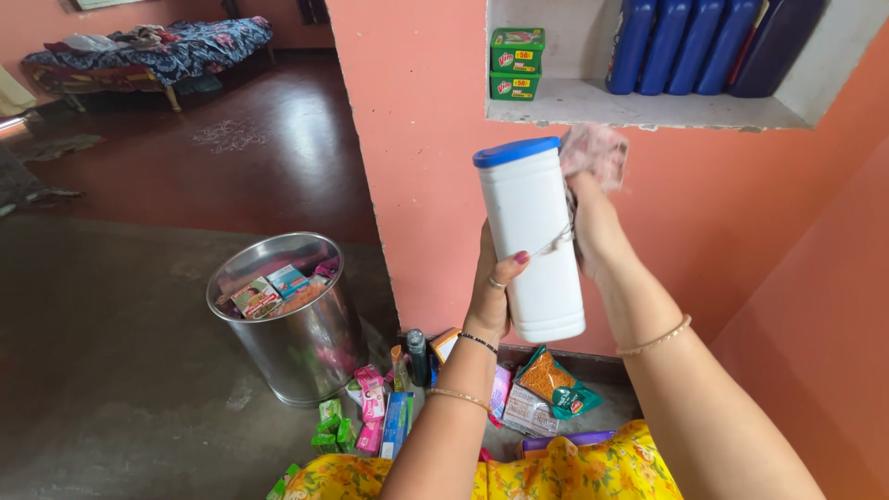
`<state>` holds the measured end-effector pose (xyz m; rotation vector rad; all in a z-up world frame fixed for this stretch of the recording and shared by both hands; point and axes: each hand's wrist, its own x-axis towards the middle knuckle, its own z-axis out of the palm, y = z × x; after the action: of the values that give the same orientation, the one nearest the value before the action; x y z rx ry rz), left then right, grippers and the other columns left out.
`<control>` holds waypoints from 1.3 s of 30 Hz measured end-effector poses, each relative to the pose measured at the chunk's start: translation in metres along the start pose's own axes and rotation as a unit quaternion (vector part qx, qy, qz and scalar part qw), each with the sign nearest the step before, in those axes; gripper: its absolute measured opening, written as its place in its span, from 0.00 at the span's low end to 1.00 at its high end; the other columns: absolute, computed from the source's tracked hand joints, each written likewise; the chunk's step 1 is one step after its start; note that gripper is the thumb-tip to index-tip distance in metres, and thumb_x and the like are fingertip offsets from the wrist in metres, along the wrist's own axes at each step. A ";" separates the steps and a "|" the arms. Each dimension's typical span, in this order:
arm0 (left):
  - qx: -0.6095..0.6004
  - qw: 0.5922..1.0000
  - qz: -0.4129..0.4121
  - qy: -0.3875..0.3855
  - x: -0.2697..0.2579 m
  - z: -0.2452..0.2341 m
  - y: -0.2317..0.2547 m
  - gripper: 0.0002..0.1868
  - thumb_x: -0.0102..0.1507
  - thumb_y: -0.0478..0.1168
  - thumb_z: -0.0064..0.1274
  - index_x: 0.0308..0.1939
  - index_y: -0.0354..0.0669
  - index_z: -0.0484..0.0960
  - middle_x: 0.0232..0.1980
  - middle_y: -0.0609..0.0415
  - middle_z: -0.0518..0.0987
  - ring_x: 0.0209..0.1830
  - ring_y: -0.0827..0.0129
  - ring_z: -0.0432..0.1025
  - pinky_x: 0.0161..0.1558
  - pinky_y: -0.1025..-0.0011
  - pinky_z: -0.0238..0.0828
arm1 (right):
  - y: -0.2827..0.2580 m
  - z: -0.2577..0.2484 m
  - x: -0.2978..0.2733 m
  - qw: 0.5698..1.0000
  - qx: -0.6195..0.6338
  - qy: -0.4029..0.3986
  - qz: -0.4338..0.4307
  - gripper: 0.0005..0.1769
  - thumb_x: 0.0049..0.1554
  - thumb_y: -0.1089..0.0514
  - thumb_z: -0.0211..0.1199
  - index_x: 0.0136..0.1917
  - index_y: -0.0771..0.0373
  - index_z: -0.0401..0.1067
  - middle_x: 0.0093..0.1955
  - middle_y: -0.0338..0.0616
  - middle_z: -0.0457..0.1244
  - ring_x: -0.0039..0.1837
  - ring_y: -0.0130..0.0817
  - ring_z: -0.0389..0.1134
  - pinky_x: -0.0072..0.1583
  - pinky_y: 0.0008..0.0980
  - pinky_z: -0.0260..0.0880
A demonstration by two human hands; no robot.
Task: Wiping down cleaning product bottles and organizing them into a wall niche.
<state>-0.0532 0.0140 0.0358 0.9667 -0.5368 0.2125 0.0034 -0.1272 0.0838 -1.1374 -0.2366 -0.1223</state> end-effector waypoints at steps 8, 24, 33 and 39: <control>-0.052 0.997 -0.005 0.061 0.015 -0.010 -0.008 0.49 0.53 0.55 0.59 0.74 0.42 0.57 0.64 0.47 0.69 0.64 0.61 0.66 0.63 0.61 0.68 | 0.020 0.010 -0.056 0.953 -0.240 0.014 -0.183 0.29 0.58 0.54 0.48 0.69 0.71 0.65 0.63 0.51 0.64 0.63 0.36 0.65 0.63 0.34 0.66; -0.200 0.978 -0.063 -0.019 0.006 -0.036 -0.041 0.47 0.55 0.55 0.58 0.74 0.36 0.61 0.61 0.42 0.72 0.59 0.53 0.68 0.58 0.58 0.70 | 0.012 0.009 -0.031 0.999 -0.048 -0.007 0.006 0.27 0.65 0.48 0.43 0.68 0.67 0.66 0.64 0.51 0.66 0.65 0.40 0.66 0.64 0.38 0.67; 0.020 0.994 0.107 -0.001 0.012 -0.018 -0.021 0.48 0.57 0.48 0.57 0.78 0.41 0.53 0.70 0.49 0.67 0.69 0.64 0.65 0.69 0.63 0.67 | -0.029 0.059 -0.059 0.896 -0.246 -0.079 -0.362 0.44 0.58 0.65 0.61 0.81 0.66 0.42 0.71 0.49 0.58 0.73 0.37 0.61 0.73 0.37 0.62; 0.000 1.000 0.026 -0.005 0.008 -0.004 -0.003 0.51 0.53 0.51 0.58 0.76 0.40 0.55 0.64 0.48 0.68 0.63 0.63 0.66 0.63 0.62 0.68 | -0.028 0.037 -0.017 0.885 -0.246 -0.116 -0.378 0.47 0.51 0.63 0.77 0.76 0.69 0.54 0.65 0.45 0.60 0.67 0.34 0.64 0.68 0.35 0.68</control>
<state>-0.0437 0.0154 0.0355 0.9542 -0.5705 0.2540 -0.0235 -0.1059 0.1188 -1.5121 -0.9025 -0.7770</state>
